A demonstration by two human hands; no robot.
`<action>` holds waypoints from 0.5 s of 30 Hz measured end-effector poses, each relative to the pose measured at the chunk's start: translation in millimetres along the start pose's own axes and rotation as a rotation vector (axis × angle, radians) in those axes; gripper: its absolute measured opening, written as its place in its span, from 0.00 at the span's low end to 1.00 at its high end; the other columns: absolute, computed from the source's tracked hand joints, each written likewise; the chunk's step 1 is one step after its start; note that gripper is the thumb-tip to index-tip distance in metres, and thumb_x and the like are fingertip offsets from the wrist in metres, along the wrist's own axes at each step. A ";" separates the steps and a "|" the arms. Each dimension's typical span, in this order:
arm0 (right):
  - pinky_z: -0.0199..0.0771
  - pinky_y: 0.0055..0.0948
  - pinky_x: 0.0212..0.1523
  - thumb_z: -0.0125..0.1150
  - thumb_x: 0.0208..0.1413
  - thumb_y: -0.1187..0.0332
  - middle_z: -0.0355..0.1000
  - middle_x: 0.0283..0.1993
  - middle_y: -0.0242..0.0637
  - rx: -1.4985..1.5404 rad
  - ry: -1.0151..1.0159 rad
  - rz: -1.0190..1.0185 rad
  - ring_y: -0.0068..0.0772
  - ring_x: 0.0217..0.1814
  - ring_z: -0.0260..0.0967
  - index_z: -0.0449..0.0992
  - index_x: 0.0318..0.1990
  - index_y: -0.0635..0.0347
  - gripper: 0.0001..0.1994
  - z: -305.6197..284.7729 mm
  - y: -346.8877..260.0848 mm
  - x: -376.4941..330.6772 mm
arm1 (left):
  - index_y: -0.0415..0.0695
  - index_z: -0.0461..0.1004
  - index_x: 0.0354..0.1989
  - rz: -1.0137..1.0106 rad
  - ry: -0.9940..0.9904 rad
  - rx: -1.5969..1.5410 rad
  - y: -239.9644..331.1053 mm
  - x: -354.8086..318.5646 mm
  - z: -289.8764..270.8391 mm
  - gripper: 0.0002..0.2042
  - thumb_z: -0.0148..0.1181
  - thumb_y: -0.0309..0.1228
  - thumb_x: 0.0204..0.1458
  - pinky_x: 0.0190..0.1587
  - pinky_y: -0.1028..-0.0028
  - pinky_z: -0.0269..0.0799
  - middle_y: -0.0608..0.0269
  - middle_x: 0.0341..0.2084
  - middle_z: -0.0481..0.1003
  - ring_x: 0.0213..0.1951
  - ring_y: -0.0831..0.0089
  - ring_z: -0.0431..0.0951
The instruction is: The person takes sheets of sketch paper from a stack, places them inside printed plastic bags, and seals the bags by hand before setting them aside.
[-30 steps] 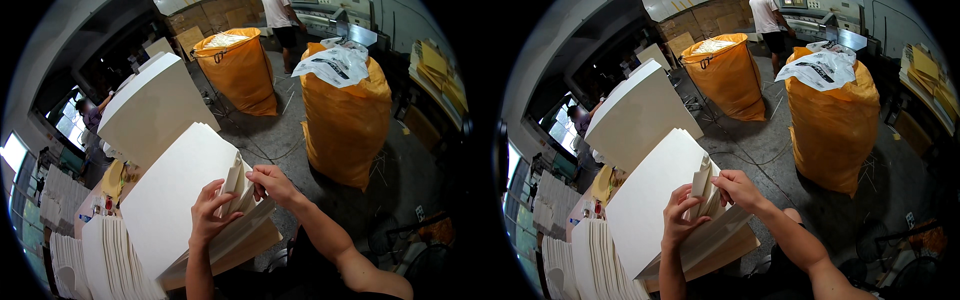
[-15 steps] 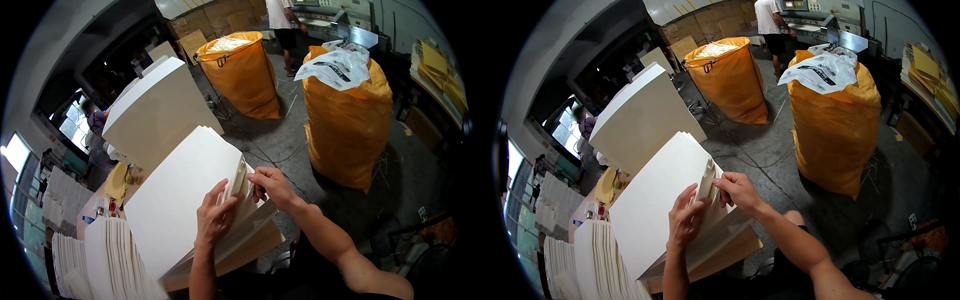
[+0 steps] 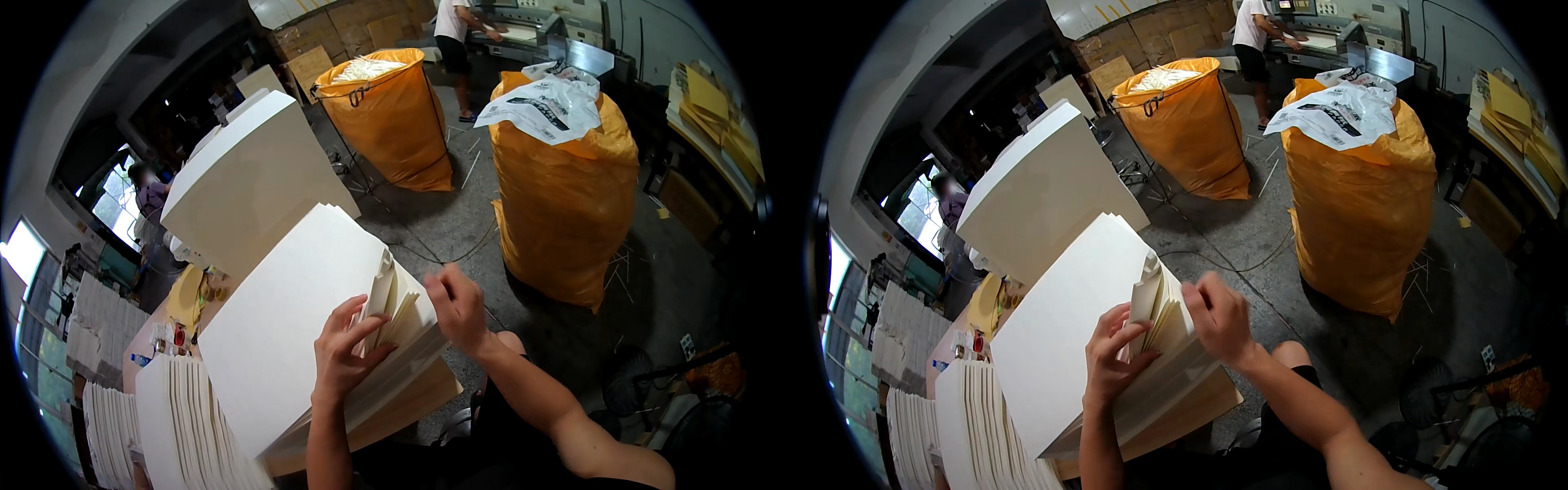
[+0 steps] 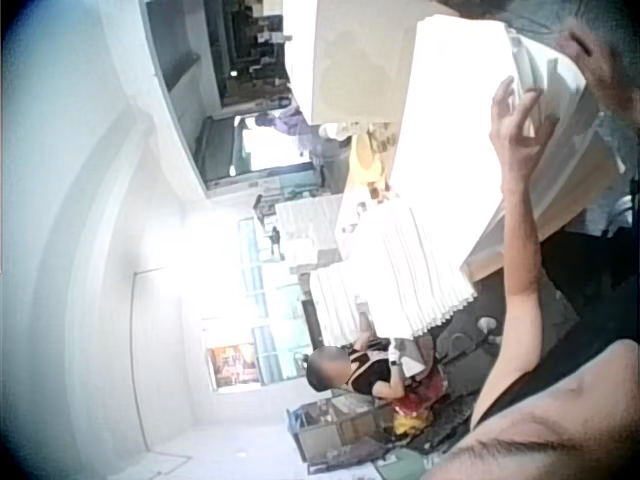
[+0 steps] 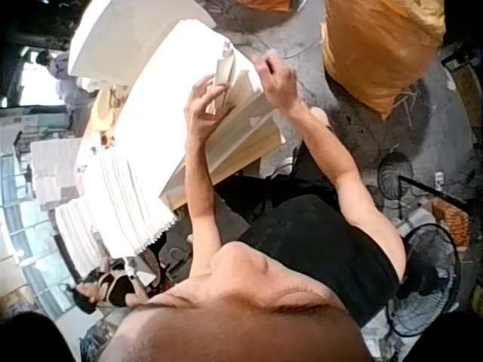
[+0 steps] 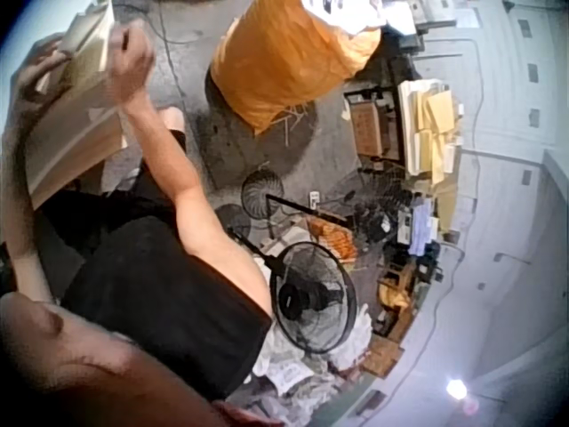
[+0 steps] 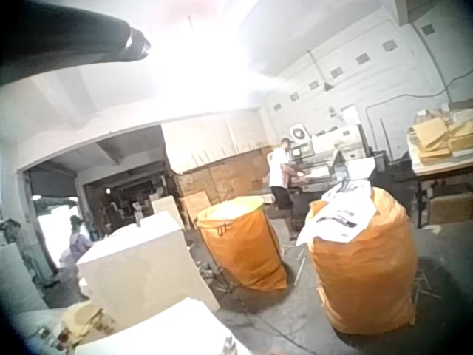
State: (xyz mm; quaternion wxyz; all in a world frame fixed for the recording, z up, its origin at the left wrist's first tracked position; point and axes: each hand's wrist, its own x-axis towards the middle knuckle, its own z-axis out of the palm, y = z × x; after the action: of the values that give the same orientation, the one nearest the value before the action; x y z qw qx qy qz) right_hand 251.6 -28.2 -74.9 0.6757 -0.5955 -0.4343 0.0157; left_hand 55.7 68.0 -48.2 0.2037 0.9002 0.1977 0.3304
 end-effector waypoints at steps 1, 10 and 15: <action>0.69 0.37 0.29 0.62 0.59 0.65 0.69 0.26 0.39 -0.140 0.015 -0.032 0.38 0.28 0.72 0.71 0.29 0.61 0.11 -10.0 -1.9 -9.1 | 0.57 0.84 0.45 -0.001 0.000 0.000 0.0 -0.7 -0.5 0.24 0.81 0.31 0.34 0.54 0.61 0.80 0.58 0.57 0.74 0.54 0.56 0.79; 0.65 0.48 0.63 0.62 0.50 0.63 0.73 0.55 0.48 -0.139 -0.701 -0.339 0.56 0.59 0.66 0.82 0.46 0.58 0.16 -16.0 10.6 -18.8 | 0.63 0.74 0.62 0.325 -0.131 0.415 12.6 0.7 2.2 0.35 0.76 0.35 0.39 0.53 0.60 0.79 0.54 0.65 0.68 0.56 0.54 0.76; 0.66 0.50 0.64 0.62 0.50 0.63 0.73 0.54 0.51 -0.072 -0.662 -0.292 0.57 0.60 0.67 0.82 0.43 0.59 0.15 -13.0 16.2 -22.2 | 0.47 0.69 0.66 0.162 -0.171 0.344 7.4 -4.6 -1.5 0.37 0.73 0.36 0.43 0.56 0.59 0.76 0.48 0.62 0.70 0.57 0.50 0.75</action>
State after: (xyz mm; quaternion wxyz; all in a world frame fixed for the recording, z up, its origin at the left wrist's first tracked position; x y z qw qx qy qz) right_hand 253.7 -45.7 -99.6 0.4721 -0.5135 -0.7101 0.0956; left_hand 53.1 59.9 -45.9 0.0357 0.9594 0.1603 0.2292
